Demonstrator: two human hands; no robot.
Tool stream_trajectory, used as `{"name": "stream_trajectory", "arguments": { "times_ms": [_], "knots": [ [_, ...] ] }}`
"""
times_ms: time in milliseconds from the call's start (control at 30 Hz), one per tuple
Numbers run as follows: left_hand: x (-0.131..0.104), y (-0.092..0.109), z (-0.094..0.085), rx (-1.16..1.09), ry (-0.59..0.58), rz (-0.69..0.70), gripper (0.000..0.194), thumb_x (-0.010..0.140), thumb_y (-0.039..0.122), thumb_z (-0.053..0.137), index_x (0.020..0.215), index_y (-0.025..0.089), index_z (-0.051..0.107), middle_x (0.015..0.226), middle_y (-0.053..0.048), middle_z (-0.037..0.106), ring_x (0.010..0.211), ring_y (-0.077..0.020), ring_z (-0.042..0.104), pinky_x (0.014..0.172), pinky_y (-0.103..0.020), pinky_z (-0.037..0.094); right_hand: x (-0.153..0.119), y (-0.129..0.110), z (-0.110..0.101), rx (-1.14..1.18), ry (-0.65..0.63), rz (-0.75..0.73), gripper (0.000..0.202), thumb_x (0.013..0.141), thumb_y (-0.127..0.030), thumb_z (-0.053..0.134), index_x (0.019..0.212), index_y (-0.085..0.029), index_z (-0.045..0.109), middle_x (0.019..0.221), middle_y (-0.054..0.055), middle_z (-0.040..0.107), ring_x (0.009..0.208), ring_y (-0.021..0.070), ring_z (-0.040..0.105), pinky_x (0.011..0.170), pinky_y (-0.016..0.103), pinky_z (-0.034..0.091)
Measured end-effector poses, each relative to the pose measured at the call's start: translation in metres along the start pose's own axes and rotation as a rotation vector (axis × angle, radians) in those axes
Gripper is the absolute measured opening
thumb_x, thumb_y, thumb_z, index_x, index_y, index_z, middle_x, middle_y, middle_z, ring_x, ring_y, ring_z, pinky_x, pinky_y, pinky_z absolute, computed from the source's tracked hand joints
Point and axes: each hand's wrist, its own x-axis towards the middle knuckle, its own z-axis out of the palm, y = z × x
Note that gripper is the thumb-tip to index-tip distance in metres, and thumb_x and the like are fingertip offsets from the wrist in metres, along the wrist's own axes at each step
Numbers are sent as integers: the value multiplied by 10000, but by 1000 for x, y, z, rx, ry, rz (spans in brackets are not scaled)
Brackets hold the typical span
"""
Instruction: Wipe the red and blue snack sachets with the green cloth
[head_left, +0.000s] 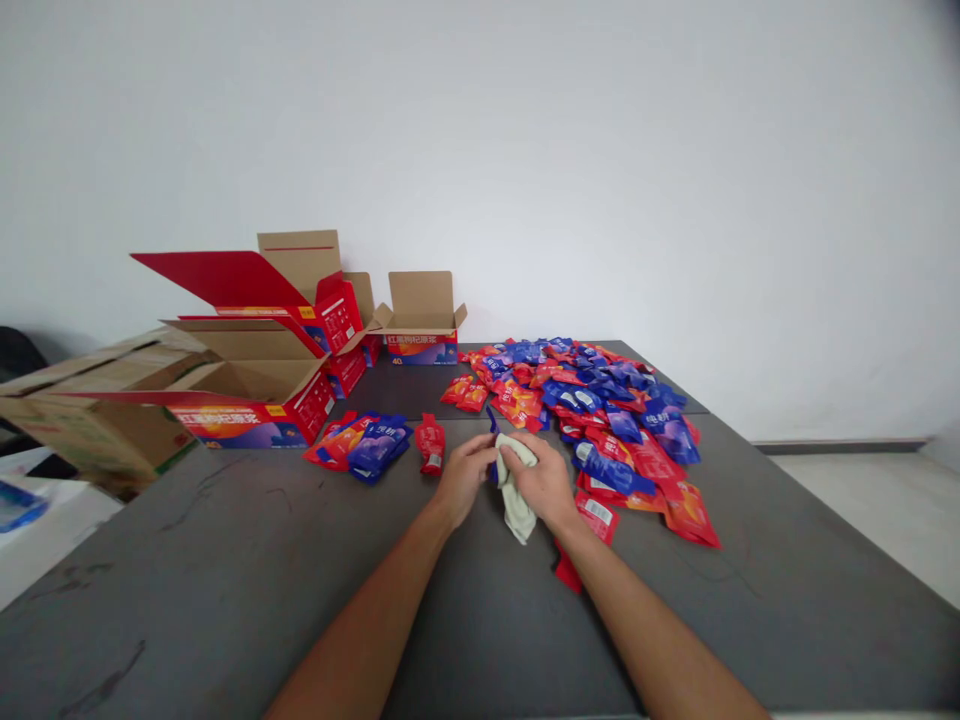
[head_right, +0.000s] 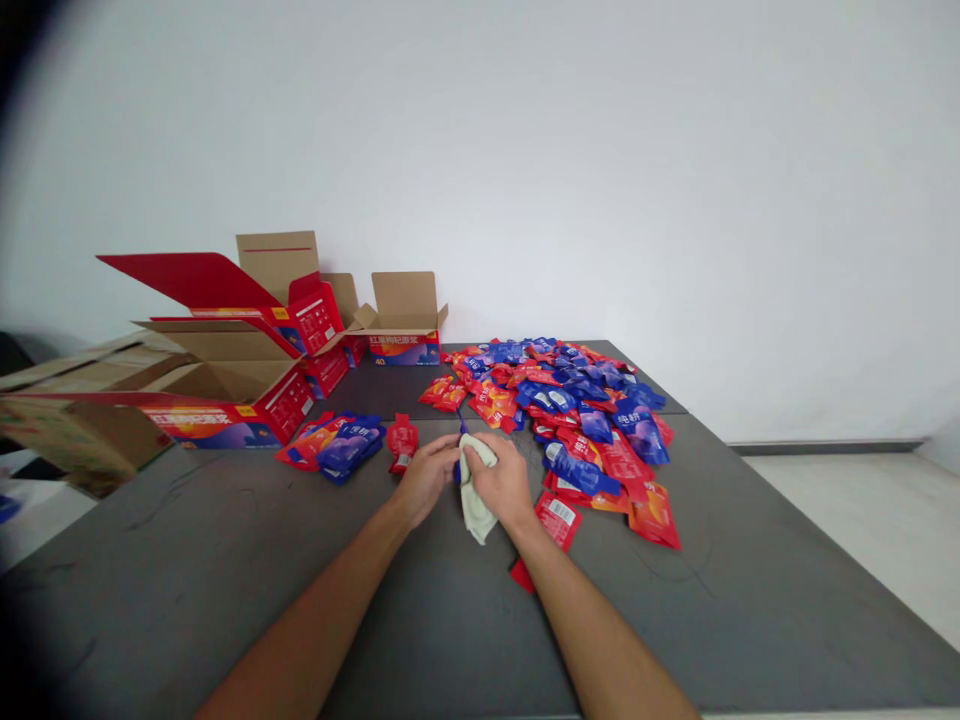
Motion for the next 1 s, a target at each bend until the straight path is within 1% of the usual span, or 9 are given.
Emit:
{"name": "stream_trajectory", "arguments": {
  "times_ms": [100,233,333,400,567,700,800,900,1000],
  "knots": [
    [-4,3,2,-23,-107,36,580,576,20,640,1132,180,679,1110,-78,716,953,-191,655,796,-259,484,0,0,0,-15,-21,-54,218,867,-365,635,1017,-261,753,1035,37,742,983,222,647,932,363,469],
    [-7,5,2,-14,-140,32,771,511,-37,630,1242,206,598,1152,-84,695,928,-196,656,696,-230,472,1,1,0,28,-40,-21,227,858,-355,644,1030,-255,754,1032,41,739,953,218,658,906,355,488],
    [-5,6,-1,-33,-121,35,715,548,4,662,1231,203,591,1118,-83,693,857,-175,652,655,-222,459,2,2,-4,-26,36,-9,225,860,-349,649,1033,-248,752,1028,43,734,951,221,647,910,363,478],
    [-4,7,-3,-55,-91,43,639,577,37,673,1189,205,602,1081,-72,693,832,-163,646,653,-221,457,1,0,-5,-121,48,-80,205,864,-315,643,1019,-247,757,996,47,727,943,224,628,905,367,465],
    [-4,8,-5,-59,-44,47,584,589,75,676,1152,223,624,1008,-45,694,793,-147,631,623,-205,431,-8,-4,3,-254,-132,-268,237,869,-225,617,1043,-285,766,1009,58,692,956,223,584,877,353,465],
    [-5,6,-4,-17,-86,51,674,559,50,620,1210,225,640,983,-44,704,787,-150,624,606,-197,407,-9,-3,5,-292,-128,-257,268,859,-205,617,1056,-305,771,1003,64,674,965,228,565,871,352,470],
    [-4,3,-4,9,-138,36,763,528,25,578,1264,217,631,982,-52,715,768,-149,618,617,-205,408,-5,0,0,-311,-33,-211,262,861,-220,610,1054,-289,774,1009,69,666,960,231,559,859,350,471],
    [-3,1,-5,29,-139,23,785,517,22,564,1274,216,636,1000,-53,722,759,-148,618,627,-212,413,-2,2,-5,-325,36,-180,261,861,-232,607,1058,-266,773,1032,78,657,967,237,554,855,351,474],
    [-3,0,-3,55,-112,47,742,529,29,562,1242,212,660,1052,-59,722,850,-177,637,677,-221,436,-4,0,-3,-297,-42,-236,271,859,-219,610,1068,-285,770,1021,67,661,969,231,559,866,349,468]
  ]
}}
